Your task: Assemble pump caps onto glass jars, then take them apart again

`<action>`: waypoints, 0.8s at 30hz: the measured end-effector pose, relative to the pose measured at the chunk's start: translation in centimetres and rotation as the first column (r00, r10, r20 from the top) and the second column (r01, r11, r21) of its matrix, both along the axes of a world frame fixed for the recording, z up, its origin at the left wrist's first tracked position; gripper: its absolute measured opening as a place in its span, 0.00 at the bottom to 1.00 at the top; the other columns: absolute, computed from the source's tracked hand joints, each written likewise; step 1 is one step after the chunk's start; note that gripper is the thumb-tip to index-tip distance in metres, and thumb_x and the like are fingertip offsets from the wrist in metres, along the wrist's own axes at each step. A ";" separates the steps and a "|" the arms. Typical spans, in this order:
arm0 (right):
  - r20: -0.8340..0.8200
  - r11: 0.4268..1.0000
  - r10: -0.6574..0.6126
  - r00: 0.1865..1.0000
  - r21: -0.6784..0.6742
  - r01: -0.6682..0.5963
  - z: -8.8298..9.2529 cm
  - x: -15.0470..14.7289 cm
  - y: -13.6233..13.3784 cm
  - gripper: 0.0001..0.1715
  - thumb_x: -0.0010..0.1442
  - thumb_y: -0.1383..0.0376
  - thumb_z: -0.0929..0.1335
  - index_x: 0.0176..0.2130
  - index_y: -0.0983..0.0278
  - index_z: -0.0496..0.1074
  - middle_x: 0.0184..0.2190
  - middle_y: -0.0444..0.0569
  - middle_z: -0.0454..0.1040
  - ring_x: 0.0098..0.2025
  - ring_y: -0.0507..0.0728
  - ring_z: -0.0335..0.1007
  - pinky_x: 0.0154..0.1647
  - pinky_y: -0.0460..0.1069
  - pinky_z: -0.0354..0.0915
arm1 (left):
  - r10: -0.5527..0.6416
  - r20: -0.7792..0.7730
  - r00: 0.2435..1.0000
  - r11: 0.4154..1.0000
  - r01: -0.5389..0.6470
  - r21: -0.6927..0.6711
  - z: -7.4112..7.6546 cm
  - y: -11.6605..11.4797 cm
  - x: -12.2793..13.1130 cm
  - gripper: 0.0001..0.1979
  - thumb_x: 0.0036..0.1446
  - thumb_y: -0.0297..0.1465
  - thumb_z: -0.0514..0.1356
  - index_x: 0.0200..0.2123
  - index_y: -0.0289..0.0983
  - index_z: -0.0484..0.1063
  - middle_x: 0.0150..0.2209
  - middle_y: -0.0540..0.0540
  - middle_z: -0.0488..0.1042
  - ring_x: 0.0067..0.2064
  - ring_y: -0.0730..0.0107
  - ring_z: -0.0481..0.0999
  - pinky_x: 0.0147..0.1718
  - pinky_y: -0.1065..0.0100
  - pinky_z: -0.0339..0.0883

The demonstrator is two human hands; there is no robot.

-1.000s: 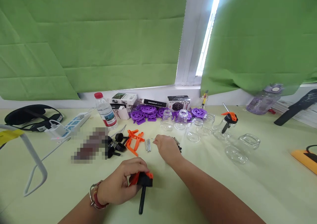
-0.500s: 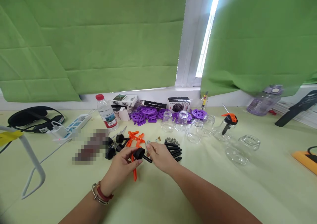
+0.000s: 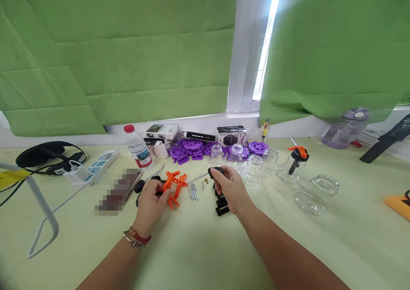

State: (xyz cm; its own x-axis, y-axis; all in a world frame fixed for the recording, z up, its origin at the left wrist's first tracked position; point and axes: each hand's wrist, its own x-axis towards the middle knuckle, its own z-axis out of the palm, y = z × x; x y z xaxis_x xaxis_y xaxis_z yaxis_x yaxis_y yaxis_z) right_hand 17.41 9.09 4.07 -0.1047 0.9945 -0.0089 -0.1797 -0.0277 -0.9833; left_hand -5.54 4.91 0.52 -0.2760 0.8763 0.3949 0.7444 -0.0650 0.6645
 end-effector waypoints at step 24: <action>0.613 0.758 -0.034 0.789 0.530 -0.379 -2.0 -10.4 -1.3 0.21 0.51 0.66 0.70 0.45 0.61 0.61 0.43 0.50 0.67 0.43 0.57 0.66 0.43 0.52 0.63 | -0.321 -0.755 0.571 0.561 0.757 0.334 1.1 -7.4 5.3 0.10 0.49 0.24 0.60 0.21 0.36 0.61 0.21 0.52 0.65 0.23 0.75 0.60 0.21 0.67 0.46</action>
State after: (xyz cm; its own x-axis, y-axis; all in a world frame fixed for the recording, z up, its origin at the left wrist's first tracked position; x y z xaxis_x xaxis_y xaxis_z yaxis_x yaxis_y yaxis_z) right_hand 7.03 7.74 2.06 -0.4555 0.7636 0.4577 0.3439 0.6251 -0.7007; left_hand -0.23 -2.52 1.59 0.6311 0.2792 0.7238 0.5864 -0.7824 -0.2095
